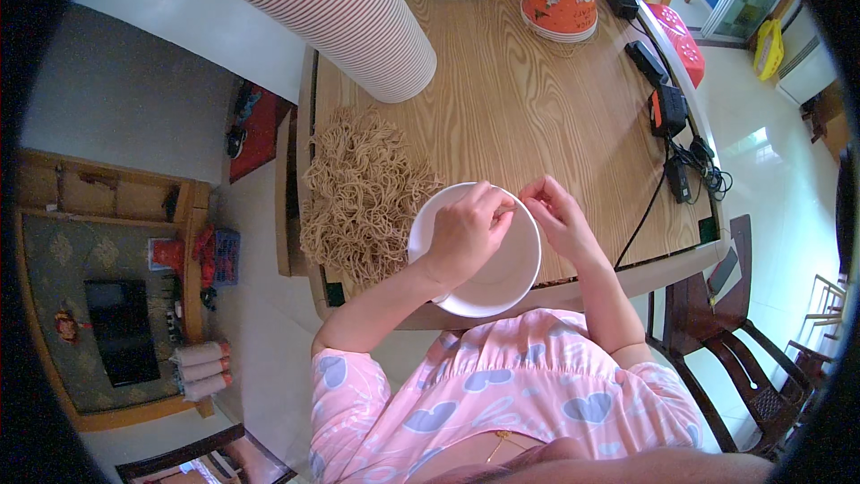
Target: Assemble paper cups by placing shredded paper filler inside and attaching a string handle.
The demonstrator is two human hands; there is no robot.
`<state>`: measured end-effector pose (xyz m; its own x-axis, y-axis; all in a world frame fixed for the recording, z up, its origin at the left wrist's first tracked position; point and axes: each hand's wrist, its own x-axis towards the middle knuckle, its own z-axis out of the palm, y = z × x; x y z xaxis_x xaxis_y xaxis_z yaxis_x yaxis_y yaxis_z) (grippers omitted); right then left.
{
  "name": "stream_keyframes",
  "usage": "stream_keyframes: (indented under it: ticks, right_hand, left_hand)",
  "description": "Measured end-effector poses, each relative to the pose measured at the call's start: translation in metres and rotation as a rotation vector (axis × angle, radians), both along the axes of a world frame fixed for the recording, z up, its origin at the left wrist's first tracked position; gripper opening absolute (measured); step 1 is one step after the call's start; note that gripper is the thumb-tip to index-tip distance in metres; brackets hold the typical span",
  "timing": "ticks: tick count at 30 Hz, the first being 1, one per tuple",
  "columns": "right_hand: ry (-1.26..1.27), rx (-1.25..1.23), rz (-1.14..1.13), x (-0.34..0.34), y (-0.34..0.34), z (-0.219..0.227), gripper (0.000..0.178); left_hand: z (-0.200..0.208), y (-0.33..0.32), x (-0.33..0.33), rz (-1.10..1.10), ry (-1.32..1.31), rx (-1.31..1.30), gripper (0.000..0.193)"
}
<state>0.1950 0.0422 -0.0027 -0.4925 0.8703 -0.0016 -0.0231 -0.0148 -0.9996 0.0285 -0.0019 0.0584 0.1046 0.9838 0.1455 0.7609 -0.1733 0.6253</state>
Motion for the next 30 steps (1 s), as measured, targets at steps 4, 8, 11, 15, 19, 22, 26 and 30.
stream_keyframes:
  ticks: [4, 8, 11, 15, 19, 22, 26, 30]
  right_hand:
    - [0.110, -0.149, -0.040, -0.002, -0.001, -0.005, 0.005]
    - [0.146, -0.153, -0.064, -0.002, 0.000, 0.002, 0.005]
    - [0.005, 0.055, -0.068, -0.001, 0.009, 0.013, 0.005]
    - [-0.152, 0.230, 0.012, -0.001, 0.024, 0.043, 0.004]
    - [-0.338, 0.503, 0.096, -0.004, 0.030, 0.058, 0.006]
    - [-0.387, 0.690, 0.138, -0.008, 0.033, 0.064, 0.008]
    - [-0.415, 0.748, 0.192, -0.018, 0.030, 0.074, 0.010]
    - [-0.476, 0.754, 0.141, -0.019, 0.022, 0.076, 0.013]
  left_hand:
    - [0.011, -0.002, 0.004, 0.072, 0.087, 0.180, 0.019]
    - [0.014, 0.002, -0.003, -0.021, 0.199, 0.192, 0.019]
    - [0.012, 0.007, -0.009, -0.089, 0.189, 0.210, 0.015]
    - [0.012, 0.014, -0.015, -0.080, 0.183, 0.070, 0.015]
    - [0.007, 0.021, -0.025, -0.100, -0.144, -0.099, 0.016]
    - [0.002, 0.027, -0.026, -0.067, -0.494, -0.416, 0.017]
    - [-0.039, 0.028, -0.024, -0.077, -0.865, -0.394, 0.017]
    - [-0.056, 0.019, -0.020, 0.019, -1.035, -0.340, 0.016]
